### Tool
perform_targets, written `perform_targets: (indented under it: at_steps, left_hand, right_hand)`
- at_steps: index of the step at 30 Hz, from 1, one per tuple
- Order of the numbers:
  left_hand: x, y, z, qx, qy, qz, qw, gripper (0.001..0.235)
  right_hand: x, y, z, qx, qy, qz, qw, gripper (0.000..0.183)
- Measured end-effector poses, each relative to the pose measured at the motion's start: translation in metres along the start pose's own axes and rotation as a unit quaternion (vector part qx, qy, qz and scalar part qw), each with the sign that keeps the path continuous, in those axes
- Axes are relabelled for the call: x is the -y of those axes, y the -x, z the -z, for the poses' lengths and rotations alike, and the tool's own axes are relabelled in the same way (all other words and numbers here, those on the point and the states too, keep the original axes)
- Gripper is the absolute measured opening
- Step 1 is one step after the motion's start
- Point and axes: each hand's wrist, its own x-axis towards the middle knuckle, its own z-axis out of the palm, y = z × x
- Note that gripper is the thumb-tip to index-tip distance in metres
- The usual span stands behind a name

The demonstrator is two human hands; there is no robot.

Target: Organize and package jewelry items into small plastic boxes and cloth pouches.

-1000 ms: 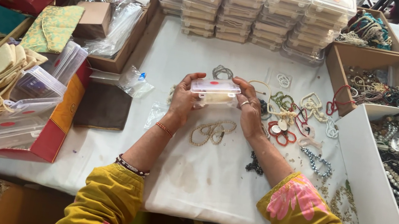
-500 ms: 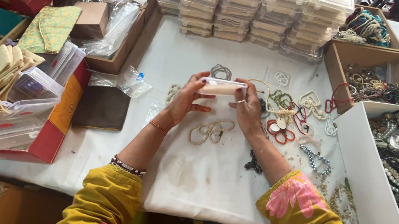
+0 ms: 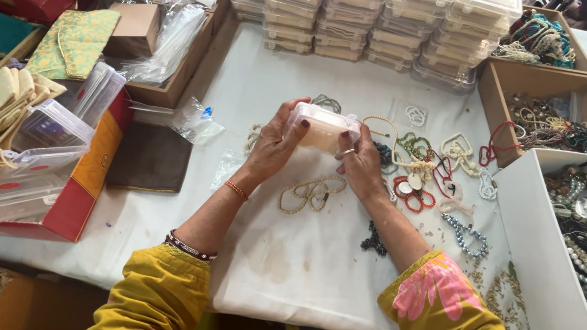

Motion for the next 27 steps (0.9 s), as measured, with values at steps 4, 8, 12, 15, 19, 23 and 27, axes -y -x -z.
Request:
perform_targets:
  at_steps: [4,8,12,15,19,23,27]
  left_hand:
    - [-0.024,0.004,-0.003,-0.014,-0.070,-0.021,0.997,0.057]
    - [-0.012,0.001,0.000,-0.009,-0.032,-0.014,0.999,0.049]
    - [-0.006,0.000,0.002,-0.014,-0.065,0.001,0.998,0.034]
    - [-0.021,0.002,-0.002,-0.022,-0.068,0.057,0.996,0.038]
    - [-0.002,0.000,0.000,-0.014,-0.044,0.038,0.998,0.033]
    - [0.013,0.001,0.002,-0.007,-0.035,0.014,0.999,0.025]
    - [0.002,0.000,-0.001,-0.016,-0.083,-0.049,0.995,0.042]
  right_hand:
    - [-0.003,0.002,-0.001,-0.005,-0.018,-0.008,1.000,0.069]
    - [-0.020,-0.002,0.002,-0.003,0.011,0.065,0.998,0.066]
    - [0.000,0.003,-0.001,-0.003,0.026,0.032,0.999,0.066]
    - [0.002,0.003,-0.001,-0.007,0.047,0.014,0.999,0.065]
    - [0.004,0.003,-0.001,-0.004,0.038,0.001,0.999,0.065]
    - [0.008,0.004,-0.002,-0.005,0.029,-0.014,0.999,0.064]
    - [0.010,0.007,-0.003,-0.019,0.005,-0.015,1.000,0.054]
